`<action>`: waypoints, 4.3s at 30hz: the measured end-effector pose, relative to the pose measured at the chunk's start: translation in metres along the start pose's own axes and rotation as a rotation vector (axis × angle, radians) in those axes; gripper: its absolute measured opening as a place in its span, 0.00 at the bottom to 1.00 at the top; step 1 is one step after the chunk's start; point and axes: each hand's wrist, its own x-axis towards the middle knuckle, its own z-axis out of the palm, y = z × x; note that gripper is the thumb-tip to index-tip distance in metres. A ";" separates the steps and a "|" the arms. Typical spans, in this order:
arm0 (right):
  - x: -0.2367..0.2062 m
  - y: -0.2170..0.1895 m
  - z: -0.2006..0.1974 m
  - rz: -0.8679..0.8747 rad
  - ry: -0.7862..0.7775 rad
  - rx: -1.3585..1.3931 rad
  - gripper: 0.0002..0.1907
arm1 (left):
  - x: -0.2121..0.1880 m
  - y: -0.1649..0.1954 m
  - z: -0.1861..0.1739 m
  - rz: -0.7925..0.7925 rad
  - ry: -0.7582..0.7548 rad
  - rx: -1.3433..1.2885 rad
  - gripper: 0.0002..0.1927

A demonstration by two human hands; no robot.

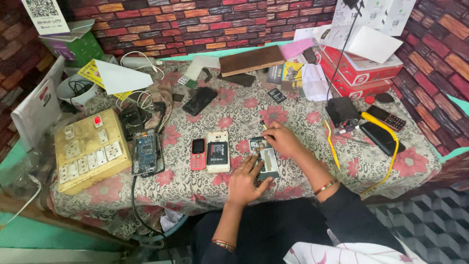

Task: The person works at a repair bench on a disassembled phone, using a screwdriver to work on the exposed motherboard, then picks up a yellow soldering iron and solders components on the board, steadying it with the other hand. They set the iron down and continue handling the board and small parts with tweezers.

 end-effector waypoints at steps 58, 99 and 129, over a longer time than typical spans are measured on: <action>0.044 -0.012 -0.001 -0.170 -0.400 -0.409 0.10 | 0.000 -0.001 0.006 -0.001 0.025 -0.020 0.29; 0.053 -0.015 -0.001 -0.259 -0.390 -0.384 0.17 | -0.001 0.001 0.006 -0.007 0.026 -0.024 0.28; 0.020 0.044 -0.042 0.028 -0.420 -0.643 0.14 | -0.004 0.000 0.004 -0.017 0.009 -0.019 0.29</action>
